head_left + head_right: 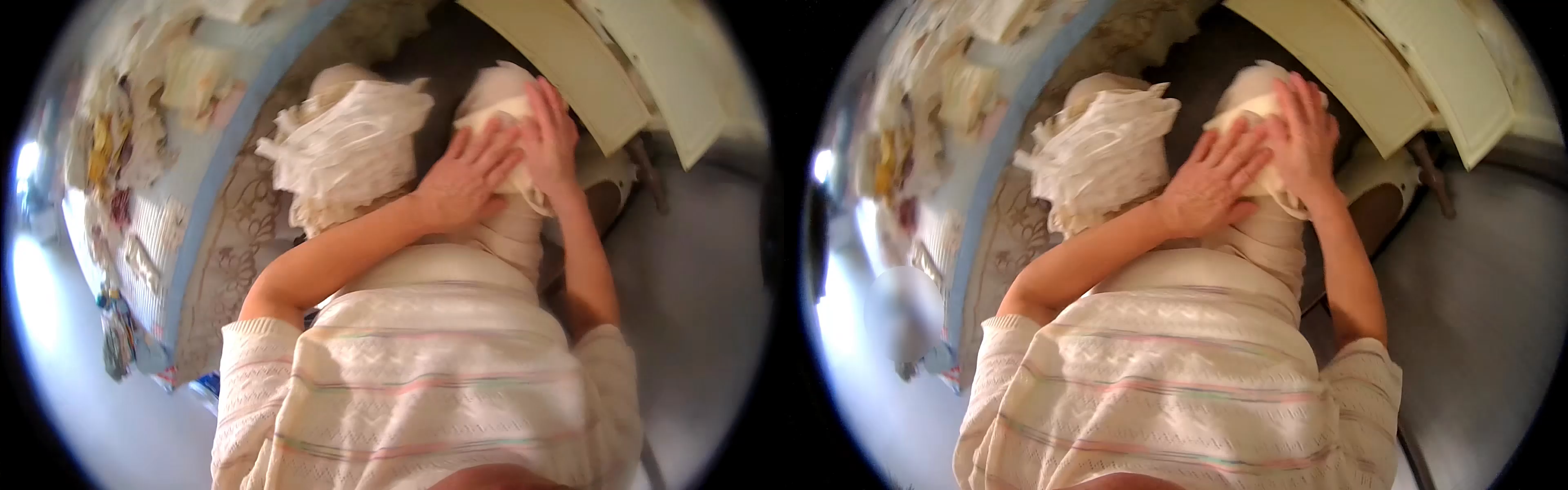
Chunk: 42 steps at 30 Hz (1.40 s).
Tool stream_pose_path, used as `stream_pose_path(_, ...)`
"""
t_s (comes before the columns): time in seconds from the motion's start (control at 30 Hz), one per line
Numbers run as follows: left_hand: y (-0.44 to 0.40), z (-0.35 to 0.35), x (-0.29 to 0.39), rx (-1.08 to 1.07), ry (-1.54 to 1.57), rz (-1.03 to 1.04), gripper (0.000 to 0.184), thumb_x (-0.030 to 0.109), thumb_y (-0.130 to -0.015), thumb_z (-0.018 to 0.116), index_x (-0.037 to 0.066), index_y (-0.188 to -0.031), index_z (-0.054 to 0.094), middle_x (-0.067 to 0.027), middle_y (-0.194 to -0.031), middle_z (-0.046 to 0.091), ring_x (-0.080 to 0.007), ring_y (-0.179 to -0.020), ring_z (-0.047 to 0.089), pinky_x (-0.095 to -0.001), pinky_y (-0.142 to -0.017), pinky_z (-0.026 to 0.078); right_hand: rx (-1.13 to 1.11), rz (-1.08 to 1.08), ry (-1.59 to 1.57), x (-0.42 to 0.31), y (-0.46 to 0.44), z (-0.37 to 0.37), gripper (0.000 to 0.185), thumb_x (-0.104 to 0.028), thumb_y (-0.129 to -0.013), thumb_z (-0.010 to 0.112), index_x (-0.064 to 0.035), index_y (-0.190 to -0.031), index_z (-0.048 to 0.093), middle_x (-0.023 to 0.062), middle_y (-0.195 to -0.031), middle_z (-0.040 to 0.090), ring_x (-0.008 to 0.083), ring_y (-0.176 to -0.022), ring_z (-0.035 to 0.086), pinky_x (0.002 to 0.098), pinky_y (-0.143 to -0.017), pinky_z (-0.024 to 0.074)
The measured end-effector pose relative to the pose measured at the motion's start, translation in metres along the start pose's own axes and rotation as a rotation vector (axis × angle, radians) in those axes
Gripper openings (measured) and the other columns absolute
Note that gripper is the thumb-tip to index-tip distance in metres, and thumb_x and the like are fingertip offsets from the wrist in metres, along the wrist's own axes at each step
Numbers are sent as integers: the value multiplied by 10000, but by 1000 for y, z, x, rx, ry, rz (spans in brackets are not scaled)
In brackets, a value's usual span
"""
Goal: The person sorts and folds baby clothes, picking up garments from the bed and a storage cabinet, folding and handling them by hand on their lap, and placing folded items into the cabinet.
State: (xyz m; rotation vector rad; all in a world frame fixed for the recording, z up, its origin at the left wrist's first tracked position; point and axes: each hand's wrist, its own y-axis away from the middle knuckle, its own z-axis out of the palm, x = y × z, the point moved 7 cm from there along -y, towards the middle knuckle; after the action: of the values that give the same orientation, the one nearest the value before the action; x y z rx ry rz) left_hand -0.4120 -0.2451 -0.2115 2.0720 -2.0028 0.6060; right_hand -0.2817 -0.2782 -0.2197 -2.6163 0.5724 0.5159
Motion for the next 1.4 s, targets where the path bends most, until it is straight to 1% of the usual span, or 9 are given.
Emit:
stream_pose_path(0.13, 28, -55, -7, 129, 103, -30, 617, 244, -713, 674, 57, -1254, 444, -136, -1391, 312, -336, -1320, 235, -492, -1037, 234, -39, -49, -2, -11, -21, -30, 370, -194, -836, 570, -87, -1188, 526, 98, -1289, 462, 330, -1219, 387, 468, -961, 316)
stream_pose_path(0.23, 71, -111, -40, 307, -16, -207, 582, 113, -646, 702, 106, -1196, 512, -131, -1319, 403, -346, -1268, 325, -501, -994, 298, -22, -103, -346, -56, -40, -53, 325, -115, -810, 599, -64, -1130, 564, 112, -1228, 516, 331, -1176, 432, 397, -961, 354)
stream_pose_path(0.37, 122, -135, -104, 228, -107, -508, 640, 228, -647, 711, 84, -1222, 469, -152, -1266, 438, -350, -1219, 358, -466, -990, 287, -390, -144, -567, -124, -50, 3, 435, -104, -757, 636, -91, -1178, 526, 106, -1208, 529, 292, -1157, 453, 373, -968, 366)
stream_pose_path(0.57, 154, -138, -127, 212, 68, -648, 684, 250, -632, 745, 87, -1239, 474, -127, -1274, 458, -321, -1178, 416, -404, -977, 332, -587, -118, -341, -141, -63, 70, 556, -182, -688, 680, -116, -1207, 493, 86, -1133, 558, 272, -1073, 484, 422, -892, 392)
stream_pose_path(0.87, 194, -141, -135, 269, 327, -778, 294, 140, -644, 737, 64, -892, 598, -113, -1219, 499, -301, -1001, 541, -361, -798, 477, -488, -219, -486, -168, -69, 45, 390, -54, -715, 635, -81, -1098, 566, 72, -977, 589, 226, -942, 532, 304, -830, 429)
stream_pose_path(1.0, 188, -161, -98, 386, 300, -616, 206, -16, -644, 672, 45, -816, 575, -100, -1069, 553, -261, -865, 589, -315, -686, 496, -558, -213, -642, -179, -70, 40, 410, -50, -741, 632, -70, -1144, 556, 48, -1038, 592, 181, -975, 522, 288, -859, 418)
stream_pose_path(1.23, 178, -150, -55, 308, 522, -348, 204, -104, -692, 566, 54, -815, 608, -88, -963, 576, -224, -836, 591, -278, -714, 483, -738, -26, -862, -180, -79, 55, 382, -57, -778, 632, -22, -1149, 551, 10, -1004, 592, 99, -927, 516, 235, -825, 413)
stream_pose_path(1.33, 219, -141, -116, 685, 628, -755, 148, -27, -777, 568, 12, -916, 600, -46, -940, 588, -106, -818, 559, -242, -708, 463, -701, -34, -841, -179, -79, 65, 354, -58, -779, 633, -11, -1122, 557, 17, -986, 597, 92, -893, 524, 232, -810, 420)
stream_pose_path(1.4, 232, -134, -136, 564, 568, -984, 185, 39, -769, 630, 7, -948, 594, -31, -905, 582, -82, -776, 531, -228, -673, 448, -670, -45, -774, -185, -78, 63, 307, -45, -766, 634, -20, -1066, 577, 23, -977, 597, 98, -876, 530, 231, -794, 425)
